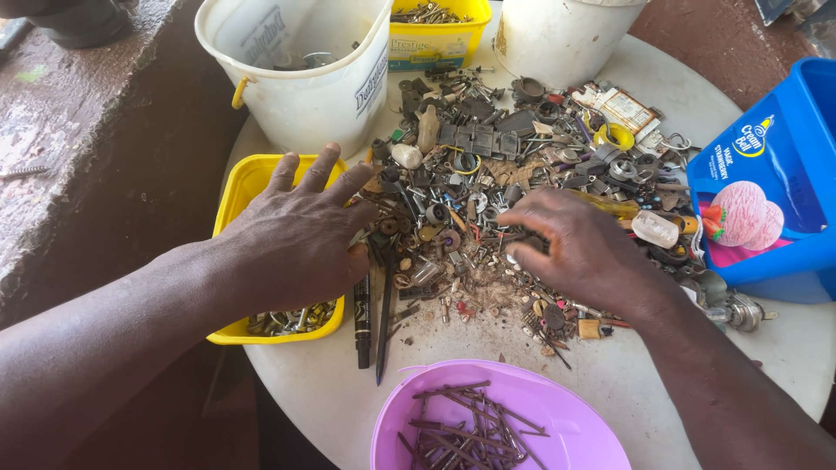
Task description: Sorting various metal hardware and electronic components from a central pile into separate bins.
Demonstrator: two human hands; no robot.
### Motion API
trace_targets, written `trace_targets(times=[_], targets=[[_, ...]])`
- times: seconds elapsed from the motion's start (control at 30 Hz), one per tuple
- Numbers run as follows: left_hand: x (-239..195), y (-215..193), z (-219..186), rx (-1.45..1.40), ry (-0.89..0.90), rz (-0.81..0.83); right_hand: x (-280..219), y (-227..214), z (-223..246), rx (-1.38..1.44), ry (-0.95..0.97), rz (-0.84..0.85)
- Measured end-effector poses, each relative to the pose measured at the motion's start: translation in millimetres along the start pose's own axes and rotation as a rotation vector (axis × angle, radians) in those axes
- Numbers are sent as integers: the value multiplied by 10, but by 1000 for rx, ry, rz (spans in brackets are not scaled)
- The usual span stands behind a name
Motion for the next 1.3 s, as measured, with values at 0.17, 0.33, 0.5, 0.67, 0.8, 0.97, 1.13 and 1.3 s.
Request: trace_targets(times=[0.17, 0.33, 0.5, 0.67, 0.8, 0.97, 1.13, 1.3], targets=[[6, 17, 1, 5, 3, -9, -42, -2, 95, 132, -201, 65], [6, -1, 10, -14, -3, 6, -19, -178, -136, 108, -61, -66], [1, 13, 8, 1, 22, -41, -19, -302, -324, 105, 52, -177], [7, 49, 24, 40, 38, -72, -58, -398, -354, 92, 172, -199], [23, 91, 44, 72, 32, -82, -82, -415, -420, 123, 145, -181], [20, 101, 37, 103, 42, -116, -110, -385, -432, 120, 195, -124], [30, 85, 31, 94, 40, -100, -143, -419, -558, 91, 421, -27], [34, 71, 36, 67, 23, -69, -119, -426, -457, 128, 285, -21]])
Point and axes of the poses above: each hand's wrist, its own x-axis towards the middle knuckle, its own y-axis out of the palm, z = x × y, the point moved 5 cm from there along x, towards the middle knuckle, and after that the axes turned 4 degrees about z, right-handed, at the moved point
